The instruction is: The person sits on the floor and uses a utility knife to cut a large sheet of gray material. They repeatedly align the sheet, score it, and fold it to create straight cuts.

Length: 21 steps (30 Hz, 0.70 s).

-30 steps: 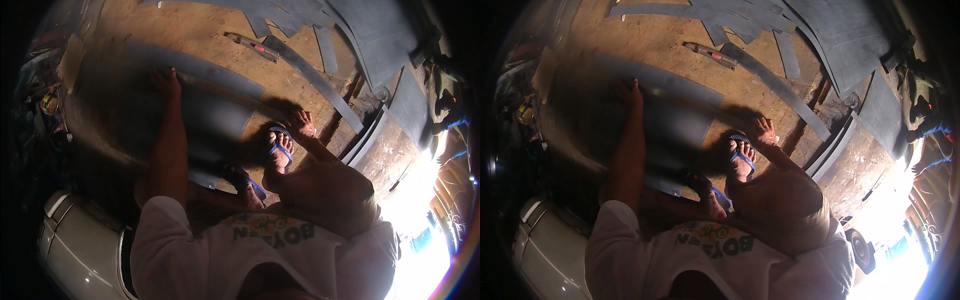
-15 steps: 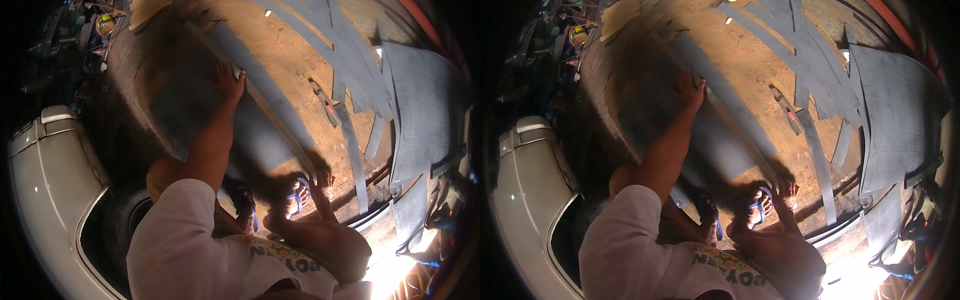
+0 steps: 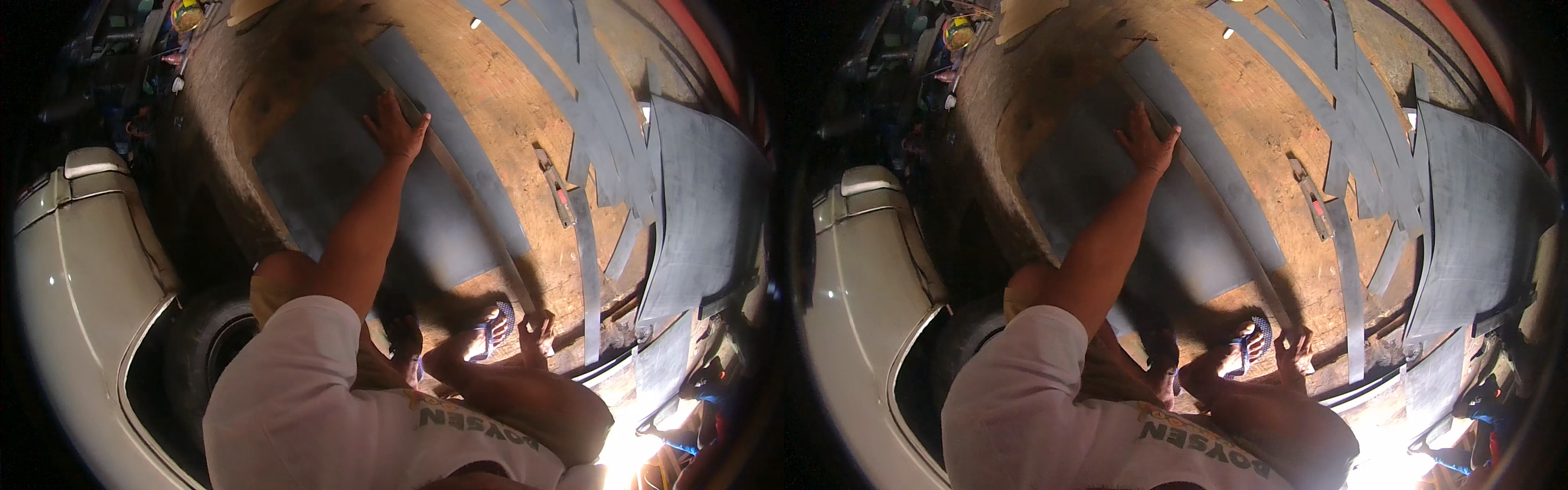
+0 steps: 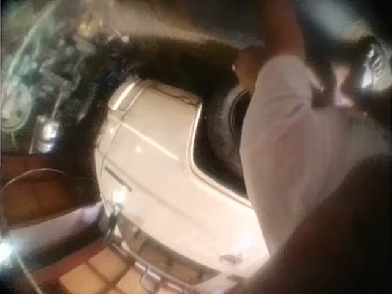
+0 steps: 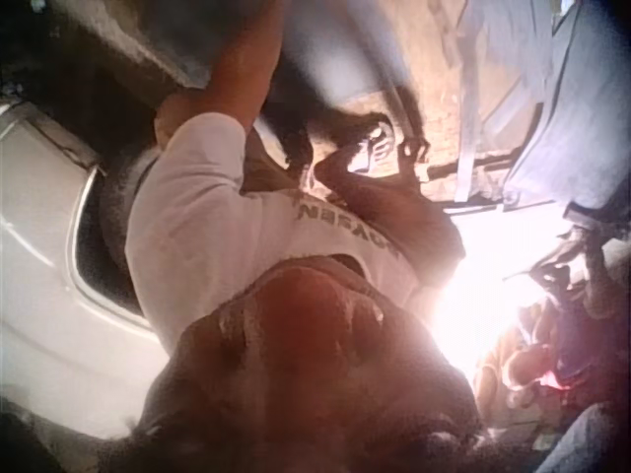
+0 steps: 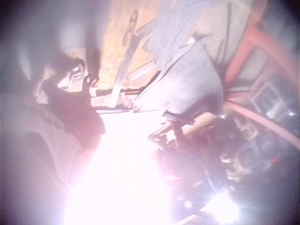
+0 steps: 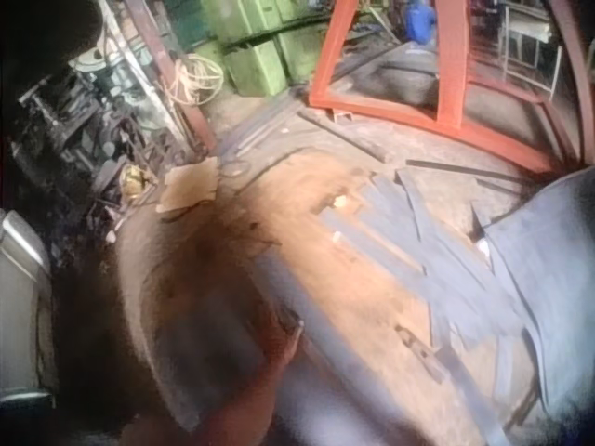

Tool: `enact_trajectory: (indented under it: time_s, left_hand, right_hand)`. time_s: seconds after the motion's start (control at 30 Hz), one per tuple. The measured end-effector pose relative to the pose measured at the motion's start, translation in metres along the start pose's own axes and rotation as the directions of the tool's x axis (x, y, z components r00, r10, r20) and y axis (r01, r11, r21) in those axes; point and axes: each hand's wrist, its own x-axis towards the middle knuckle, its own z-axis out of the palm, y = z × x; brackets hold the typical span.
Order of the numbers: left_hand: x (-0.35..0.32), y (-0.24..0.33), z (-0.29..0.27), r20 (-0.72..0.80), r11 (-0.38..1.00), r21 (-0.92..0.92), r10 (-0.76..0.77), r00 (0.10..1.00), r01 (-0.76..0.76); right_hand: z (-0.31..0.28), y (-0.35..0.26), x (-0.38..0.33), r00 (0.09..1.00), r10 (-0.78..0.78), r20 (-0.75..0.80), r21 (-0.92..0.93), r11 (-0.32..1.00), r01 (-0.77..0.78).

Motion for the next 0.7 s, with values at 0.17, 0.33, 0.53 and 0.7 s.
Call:
enact_trajectory:
  time_s: [0.17,0.33,0.53,0.7]
  left_hand:
    - [0.000,-0.020,0.010,-0.028,0.999,-0.054,0.004,1.000,-0.005]
    - [-0.008,0.011,-0.008,-0.004,0.967,-0.252,-0.040,0.999,0.037]
    - [-0.001,0.031,-0.030,0.004,0.406,-0.913,-0.065,0.998,0.030]
    - [0.026,0.023,-0.025,-0.075,0.565,-0.825,-0.069,0.995,-0.023]
  right_hand:
    - [-0.021,-0.032,-0.003,0.999,-0.011,0.031,0.090,0.996,0.009]
    - [-0.040,-0.034,-0.009,0.979,0.094,0.178,0.255,0.957,-0.139]
    - [-0.025,-0.018,-0.009,0.982,0.061,0.181,0.296,0.948,-0.114]
    - [0.007,-0.009,-0.006,0.999,-0.017,0.027,0.210,0.978,0.011]
